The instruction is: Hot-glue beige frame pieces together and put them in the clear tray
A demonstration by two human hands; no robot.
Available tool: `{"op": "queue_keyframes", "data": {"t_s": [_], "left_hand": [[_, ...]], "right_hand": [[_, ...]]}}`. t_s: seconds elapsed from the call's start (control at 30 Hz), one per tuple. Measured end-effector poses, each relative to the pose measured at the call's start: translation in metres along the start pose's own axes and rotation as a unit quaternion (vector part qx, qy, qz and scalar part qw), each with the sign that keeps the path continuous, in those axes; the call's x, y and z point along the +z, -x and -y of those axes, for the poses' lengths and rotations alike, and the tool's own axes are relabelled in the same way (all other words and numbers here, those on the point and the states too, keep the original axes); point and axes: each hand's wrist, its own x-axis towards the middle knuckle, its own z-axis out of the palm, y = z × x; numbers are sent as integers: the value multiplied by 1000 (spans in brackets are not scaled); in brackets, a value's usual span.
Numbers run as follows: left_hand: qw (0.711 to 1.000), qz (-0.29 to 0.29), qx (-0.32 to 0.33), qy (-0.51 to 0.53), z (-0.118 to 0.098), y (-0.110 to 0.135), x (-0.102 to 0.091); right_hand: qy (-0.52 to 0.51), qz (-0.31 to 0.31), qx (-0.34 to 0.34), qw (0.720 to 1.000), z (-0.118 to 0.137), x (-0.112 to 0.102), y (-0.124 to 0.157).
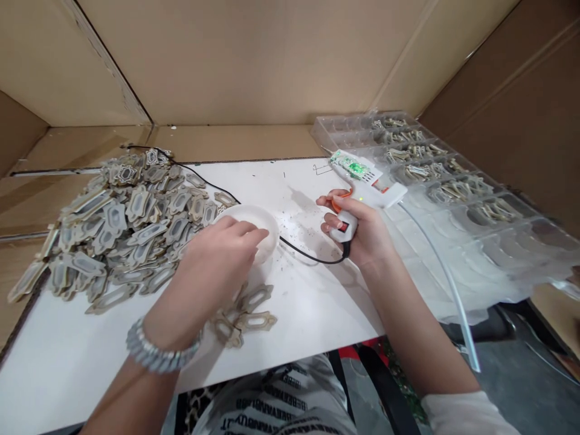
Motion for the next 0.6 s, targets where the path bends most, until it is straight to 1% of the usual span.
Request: {"op": "queue_keyframes", "data": {"t_s": [0.07, 0.13, 0.17, 0.23, 0.3, 0.5, 0.6], "left_hand": [[996, 77, 35, 13, 6, -21, 4], [992, 113, 59, 21, 8, -35, 7], [991, 119, 65, 21, 7, -39, 9], [991, 116, 67, 19, 7, -43, 10], [992, 104, 65, 18, 10, -42, 11], [997, 54, 51, 14, 30, -31, 13], [996, 64, 66, 20, 31, -32, 20]], "right_hand": [[2, 3, 1, 1000, 0, -1, -1], [-1, 3, 5, 1000, 1, -1, -1], [-2, 1, 7, 1000, 1, -1, -1], [-2, 1, 7, 1000, 1, -1, -1], [-1, 6, 6, 1000, 1, -1, 0], [-16, 8, 5, 1000, 1, 0, 2], [-19, 9, 9, 1000, 1, 1, 3]]}}
